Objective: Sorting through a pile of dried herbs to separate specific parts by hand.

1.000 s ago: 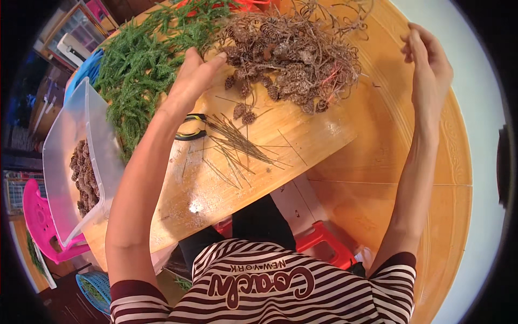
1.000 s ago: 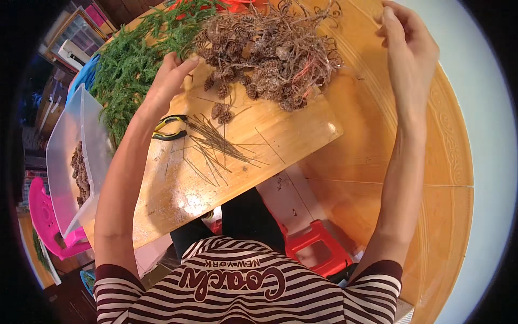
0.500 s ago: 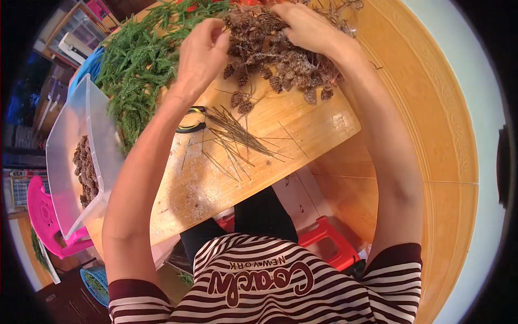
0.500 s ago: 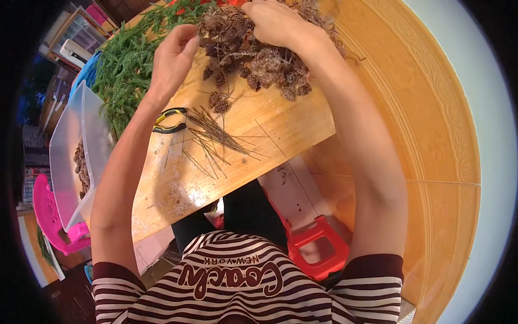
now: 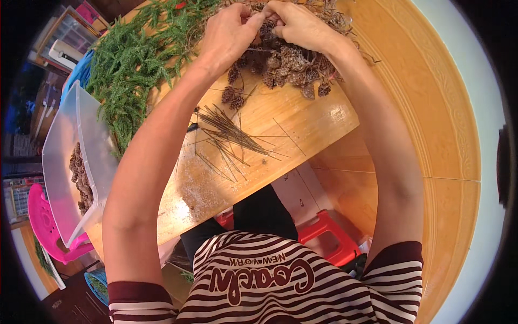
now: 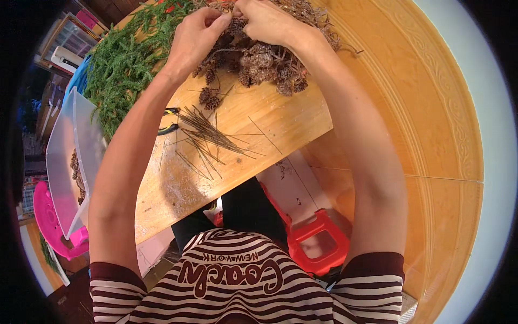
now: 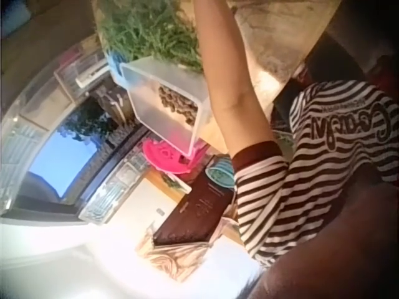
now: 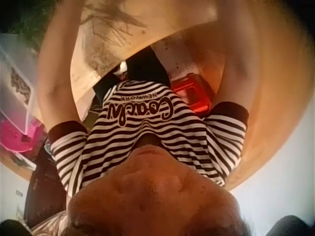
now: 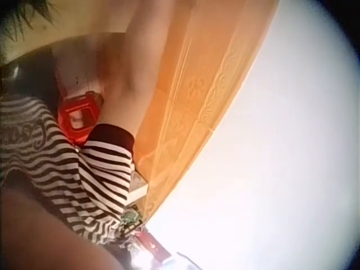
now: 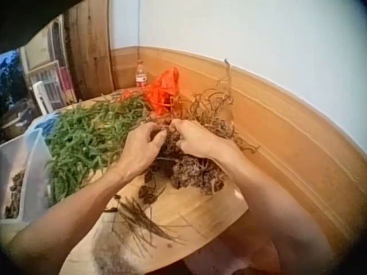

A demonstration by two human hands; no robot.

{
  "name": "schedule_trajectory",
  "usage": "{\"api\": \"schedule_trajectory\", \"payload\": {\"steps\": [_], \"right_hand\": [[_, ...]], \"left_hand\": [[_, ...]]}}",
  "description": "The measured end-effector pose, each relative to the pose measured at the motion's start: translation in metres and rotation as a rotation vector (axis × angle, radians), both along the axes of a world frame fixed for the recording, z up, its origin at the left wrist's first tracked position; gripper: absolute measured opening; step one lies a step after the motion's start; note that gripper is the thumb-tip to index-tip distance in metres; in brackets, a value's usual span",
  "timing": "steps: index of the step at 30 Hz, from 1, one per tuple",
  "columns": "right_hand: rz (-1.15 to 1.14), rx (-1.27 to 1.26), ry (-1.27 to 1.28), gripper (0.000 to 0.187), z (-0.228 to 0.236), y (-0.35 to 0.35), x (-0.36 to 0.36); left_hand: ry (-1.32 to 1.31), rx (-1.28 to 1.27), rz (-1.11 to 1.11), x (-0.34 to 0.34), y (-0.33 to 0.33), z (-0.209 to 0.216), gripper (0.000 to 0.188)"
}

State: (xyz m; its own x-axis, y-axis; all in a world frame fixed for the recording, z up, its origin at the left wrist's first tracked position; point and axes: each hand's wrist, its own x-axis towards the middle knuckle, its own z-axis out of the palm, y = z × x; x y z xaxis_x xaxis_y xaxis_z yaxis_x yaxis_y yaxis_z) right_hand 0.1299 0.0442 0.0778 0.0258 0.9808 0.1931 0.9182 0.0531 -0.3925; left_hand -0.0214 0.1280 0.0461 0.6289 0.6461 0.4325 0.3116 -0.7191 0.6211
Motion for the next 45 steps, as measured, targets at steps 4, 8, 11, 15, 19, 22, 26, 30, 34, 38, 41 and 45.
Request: {"api": "schedule_trajectory", "payload": {"steps": [4,8,11,15,19,22,26,30,34,38,41,45], "right_hand": [[0.001,0.012,0.081,0.026,0.003,-0.009,-0.007],[0.049,0.052,0.133,0.028,-0.007,-0.011,-0.004],[0.1,0.092,0.026,0.038,-0.022,-0.01,0.006],[0.077,0.111,0.119,0.041,-0.019,-0.018,0.001],[0.068,0.104,0.039,0.037,-0.019,-0.018,-0.005],[0.16,0.264,0.04,0.038,-0.03,-0.016,-0.005],[0.135,0.273,0.241,0.02,-0.019,-0.028,-0.002],[0.003,0.38,0.142,0.016,-0.003,-0.031,-0.006],[0.001,0.065,-0.018,0.016,-0.004,-0.017,-0.006],[-0.002,0.154,0.236,0.021,-0.01,-0.02,-0.008],[0.063,0.226,0.057,0.023,-0.011,-0.018,-0.006],[0.056,0.255,0.069,0.027,-0.025,-0.008,-0.001]], "left_hand": [[0.357,-0.645,-0.062,0.006,0.002,0.04,0.08],[-0.008,-0.848,-0.208,0.01,0.005,0.006,0.03],[0.018,-0.888,-0.254,0.005,0.011,0.004,0.028],[0.051,-0.983,-0.295,0.001,0.009,0.008,0.028],[0.136,-0.965,-0.334,-0.001,0.006,0.015,0.03],[0.182,-0.963,-0.347,0.0,0.006,0.015,0.031],[0.18,-1.024,-0.342,-0.001,0.007,0.011,0.031],[0.119,-1.035,-0.379,0.001,0.007,0.003,0.028],[0.051,-1.024,-0.461,0.006,0.002,0.001,0.024],[0.102,-1.059,-0.486,0.007,0.001,0.005,0.025],[0.21,-1.044,-0.477,0.006,0.001,0.005,0.023],[0.196,-1.027,-0.536,0.009,0.002,0.001,0.024]]}}
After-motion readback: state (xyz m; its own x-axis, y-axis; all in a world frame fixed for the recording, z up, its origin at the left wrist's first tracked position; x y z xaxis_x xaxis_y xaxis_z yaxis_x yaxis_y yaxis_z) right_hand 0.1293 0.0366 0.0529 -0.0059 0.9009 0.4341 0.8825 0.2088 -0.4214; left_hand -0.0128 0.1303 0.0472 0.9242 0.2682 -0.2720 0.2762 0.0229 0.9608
